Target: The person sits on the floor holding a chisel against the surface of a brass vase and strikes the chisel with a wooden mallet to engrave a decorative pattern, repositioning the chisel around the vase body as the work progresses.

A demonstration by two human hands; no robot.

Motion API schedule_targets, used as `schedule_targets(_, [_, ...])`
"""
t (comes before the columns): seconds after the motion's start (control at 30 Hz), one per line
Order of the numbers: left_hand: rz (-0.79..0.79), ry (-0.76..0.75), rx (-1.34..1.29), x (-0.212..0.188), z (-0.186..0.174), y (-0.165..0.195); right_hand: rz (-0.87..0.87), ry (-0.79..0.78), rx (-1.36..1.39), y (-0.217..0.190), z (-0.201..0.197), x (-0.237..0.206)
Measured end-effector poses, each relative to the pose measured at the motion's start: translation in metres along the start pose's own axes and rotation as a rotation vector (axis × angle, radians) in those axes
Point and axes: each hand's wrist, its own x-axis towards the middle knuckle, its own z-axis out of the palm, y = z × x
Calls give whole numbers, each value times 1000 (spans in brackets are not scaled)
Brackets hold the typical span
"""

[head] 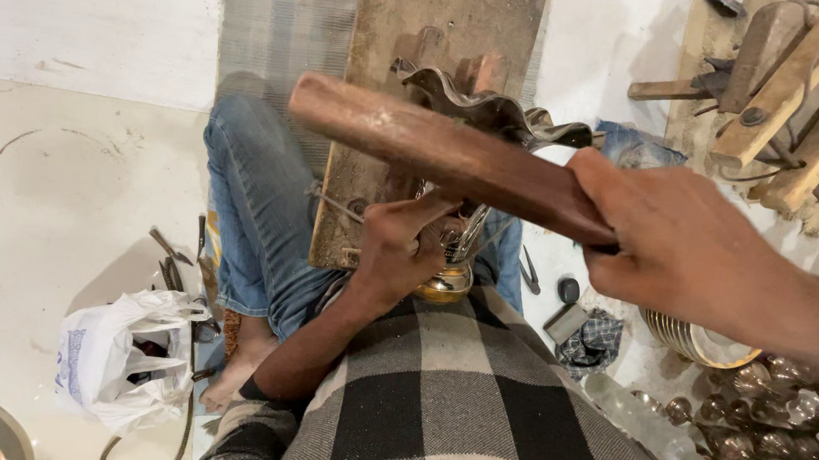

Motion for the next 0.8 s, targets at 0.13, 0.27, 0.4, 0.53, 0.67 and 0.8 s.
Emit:
schedule_targets(0.13, [-77, -26, 24, 1, -1, 1, -74, 100, 196, 14, 14, -1])
schedule_targets(0.27, [0, -14, -5, 2, -3, 2, 44, -13, -3, 18, 16, 0])
schedule_targets(0.4, [-48, -54, -1, 0, -2, -1, -18, 90, 183, 12, 9, 0])
schedule_targets(0.53, [-44, -68, 13, -1, 0, -6, 110, -125, -49, 5, 5, -1])
schedule_targets(0.67, [-23, -90, -8, -2, -2, -6, -28, 140, 153, 6, 9, -2])
schedule_targets(0.8, [-39, -101, -22, 0, -5, -3, 57, 26, 69, 17, 17, -1])
